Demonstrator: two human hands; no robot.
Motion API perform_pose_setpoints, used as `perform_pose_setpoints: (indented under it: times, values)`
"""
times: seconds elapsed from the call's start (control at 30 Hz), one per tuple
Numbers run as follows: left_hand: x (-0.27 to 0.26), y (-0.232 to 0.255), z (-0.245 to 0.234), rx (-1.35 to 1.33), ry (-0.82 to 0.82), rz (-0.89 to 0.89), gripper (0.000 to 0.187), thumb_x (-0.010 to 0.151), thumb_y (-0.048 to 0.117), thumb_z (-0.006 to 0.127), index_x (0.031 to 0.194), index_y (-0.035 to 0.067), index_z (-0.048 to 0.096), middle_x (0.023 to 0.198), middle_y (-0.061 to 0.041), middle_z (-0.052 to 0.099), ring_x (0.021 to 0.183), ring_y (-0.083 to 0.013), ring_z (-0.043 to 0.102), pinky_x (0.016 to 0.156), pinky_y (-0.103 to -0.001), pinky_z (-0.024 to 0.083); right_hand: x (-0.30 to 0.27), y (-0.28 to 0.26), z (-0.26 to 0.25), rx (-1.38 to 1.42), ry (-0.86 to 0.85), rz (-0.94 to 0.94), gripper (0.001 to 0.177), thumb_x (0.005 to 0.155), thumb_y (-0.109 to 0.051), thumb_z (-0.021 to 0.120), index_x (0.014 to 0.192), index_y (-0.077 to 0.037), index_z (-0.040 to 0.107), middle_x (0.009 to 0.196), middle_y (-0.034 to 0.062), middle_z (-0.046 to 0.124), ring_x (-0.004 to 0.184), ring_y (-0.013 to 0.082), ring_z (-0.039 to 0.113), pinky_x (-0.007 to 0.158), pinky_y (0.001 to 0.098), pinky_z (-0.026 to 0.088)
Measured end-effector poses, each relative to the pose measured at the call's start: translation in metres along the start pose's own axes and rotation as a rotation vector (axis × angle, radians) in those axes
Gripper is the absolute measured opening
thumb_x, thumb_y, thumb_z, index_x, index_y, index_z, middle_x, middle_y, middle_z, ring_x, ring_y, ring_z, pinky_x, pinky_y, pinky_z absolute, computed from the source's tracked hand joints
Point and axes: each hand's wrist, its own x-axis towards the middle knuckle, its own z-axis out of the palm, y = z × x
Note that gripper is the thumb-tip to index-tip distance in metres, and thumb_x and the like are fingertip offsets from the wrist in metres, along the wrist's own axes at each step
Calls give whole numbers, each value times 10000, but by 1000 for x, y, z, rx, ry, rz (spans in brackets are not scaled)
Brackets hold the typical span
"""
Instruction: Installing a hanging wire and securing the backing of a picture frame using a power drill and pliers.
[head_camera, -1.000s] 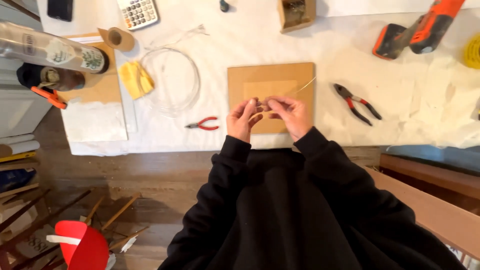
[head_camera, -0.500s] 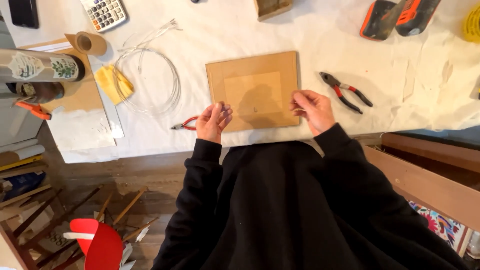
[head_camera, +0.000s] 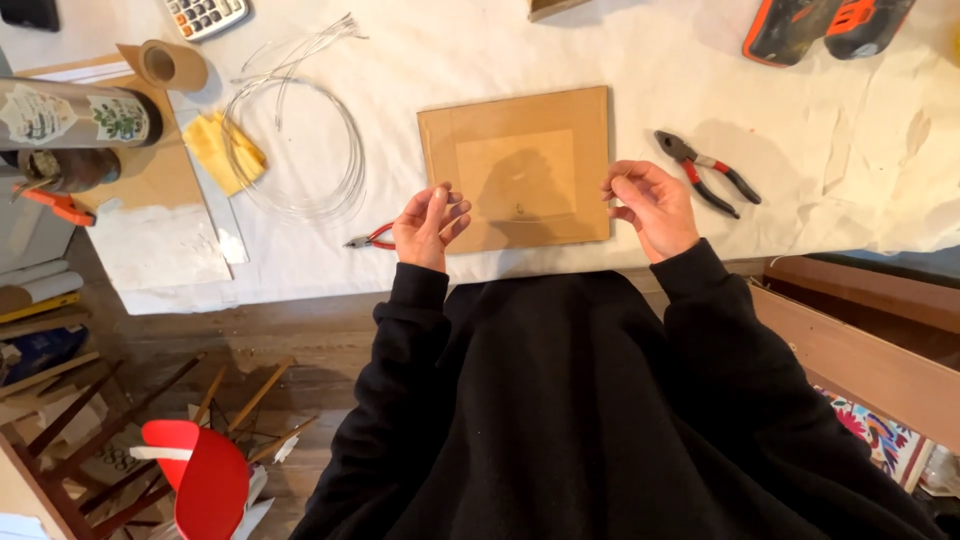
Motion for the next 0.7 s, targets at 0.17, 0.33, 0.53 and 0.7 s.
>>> perform_pose_setpoints:
  times: [0.17, 0.33, 0.53, 0.7]
  values:
    - [-7, 6, 9, -31, -8, 19, 276, 992, 190, 693, 1165, -25, 673, 978, -107, 725, 892, -222, 750, 756, -333, 641, 3, 9, 12, -26, -129, -60, 262, 975, -5, 675, 1233, -43, 660, 1111, 50, 706, 989, 126, 671, 803, 279, 564]
    - [-12, 6, 17, -101, -4, 34, 288, 1002, 205, 682, 1182, -19, 660, 987, -110, 719, 908, -230, 748, 751, -332, 633, 2, 20, 46, -19, -151, -35, 159, 961, 6, 697, 1119, -11, 703, 1027, 84, 736, 923, 160, 713, 760, 300, 592]
    - [-26, 4, 26, -164, -82, -18, 351, 1039, 260, 607, 1215, -41, 650, 1064, -147, 734, 962, -254, 751, 784, -352, 633, 2, 12, 69, -40, -73, -61, 114, 980, -47, 702, 1077, 4, 730, 990, 89, 758, 885, 167, 735, 746, 294, 597]
    - [-35, 7, 37, -132, -152, 7, 393, 1067, 276, 559, 1239, -66, 647, 1134, -180, 741, 1041, -273, 755, 842, -367, 638, 1, 6, 70, -94, -18, -84, 140, 995, -97, 707, 1079, 11, 736, 952, 79, 748, 852, 165, 734, 745, 293, 599]
